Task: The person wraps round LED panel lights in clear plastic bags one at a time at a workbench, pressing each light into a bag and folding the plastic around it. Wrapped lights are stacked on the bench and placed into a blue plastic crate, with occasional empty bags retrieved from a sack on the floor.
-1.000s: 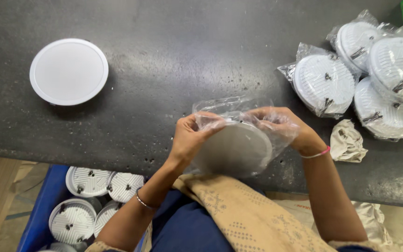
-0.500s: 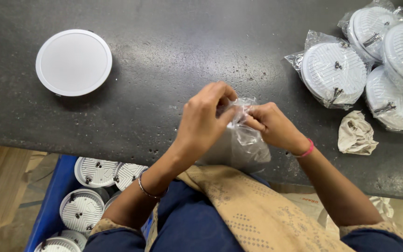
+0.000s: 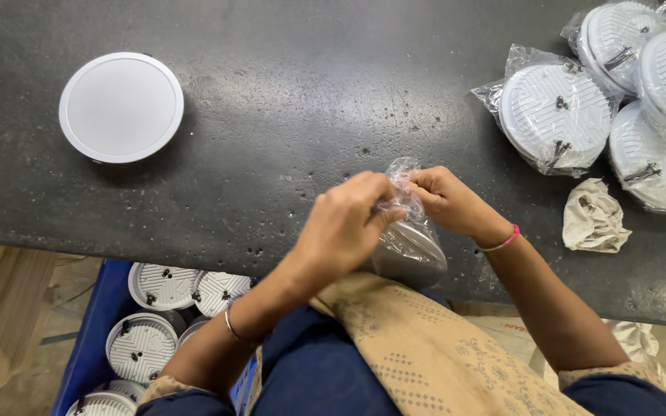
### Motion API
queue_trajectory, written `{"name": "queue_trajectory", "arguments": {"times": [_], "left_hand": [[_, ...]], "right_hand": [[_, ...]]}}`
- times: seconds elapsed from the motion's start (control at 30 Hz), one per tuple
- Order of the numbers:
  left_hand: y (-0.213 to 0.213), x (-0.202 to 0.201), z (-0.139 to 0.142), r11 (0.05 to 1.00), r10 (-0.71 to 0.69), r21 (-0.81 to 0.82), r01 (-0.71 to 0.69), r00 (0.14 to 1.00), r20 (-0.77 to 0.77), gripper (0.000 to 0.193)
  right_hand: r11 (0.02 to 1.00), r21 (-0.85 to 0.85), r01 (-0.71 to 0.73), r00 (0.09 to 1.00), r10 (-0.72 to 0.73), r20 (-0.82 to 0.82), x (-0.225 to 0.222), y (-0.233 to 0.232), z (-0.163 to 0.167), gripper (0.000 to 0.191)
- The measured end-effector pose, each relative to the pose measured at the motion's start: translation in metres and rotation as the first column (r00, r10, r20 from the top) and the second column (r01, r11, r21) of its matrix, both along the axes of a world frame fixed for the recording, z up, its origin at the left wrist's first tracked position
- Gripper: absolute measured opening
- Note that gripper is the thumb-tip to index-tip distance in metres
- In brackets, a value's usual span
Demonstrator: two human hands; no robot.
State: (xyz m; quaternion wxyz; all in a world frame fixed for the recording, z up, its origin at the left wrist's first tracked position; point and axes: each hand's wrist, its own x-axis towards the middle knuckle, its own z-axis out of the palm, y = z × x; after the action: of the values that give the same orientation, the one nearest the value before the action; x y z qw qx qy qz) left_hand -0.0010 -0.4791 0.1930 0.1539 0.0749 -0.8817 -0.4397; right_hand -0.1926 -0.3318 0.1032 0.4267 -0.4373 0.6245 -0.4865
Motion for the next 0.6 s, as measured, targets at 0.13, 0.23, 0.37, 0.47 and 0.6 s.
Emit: {"name": "queue_trajectory", "arguments": {"times": [0.13,0.23,0.37,0.47,0.6], "left_hand": [[-0.022,-0.011,-0.001,0.983,0.049,0.176,-0.05,0.999,0.012,0.049],[-0.03,-0.018,0.001,0.978,-0.178,0.094,0.186,0.98,-0.092,0.048],[-0.027,-0.015,-0.002,0.989,-0.142,0.019,0.147,0.978,-0.155,0.019],[-0.03,-0.004,-0.008,0.973,-0.208,-0.145,0.177,0.949,-0.239,0.012],[-0.035,0.01,-0.01,0.918,-0.314,-0.318,0.236,0.923,-0.221,0.02]], "right_hand": [[0.995,0.096,0.014,1.0,-0.014,-0.001,0.004,0.002,0.005,0.029],[0.994,0.113,-0.001,1.0,-0.002,0.026,0.007,0.002,0.01,0.029],[0.995,0.094,-0.019,0.997,0.012,0.082,0.008,0.002,0.017,0.029],[0.995,0.09,-0.046,0.994,0.036,0.105,0.009,0.002,0.023,0.029],[0.993,0.088,-0.078,0.992,0.069,0.105,0.009,0.0,0.039,0.029]]}}
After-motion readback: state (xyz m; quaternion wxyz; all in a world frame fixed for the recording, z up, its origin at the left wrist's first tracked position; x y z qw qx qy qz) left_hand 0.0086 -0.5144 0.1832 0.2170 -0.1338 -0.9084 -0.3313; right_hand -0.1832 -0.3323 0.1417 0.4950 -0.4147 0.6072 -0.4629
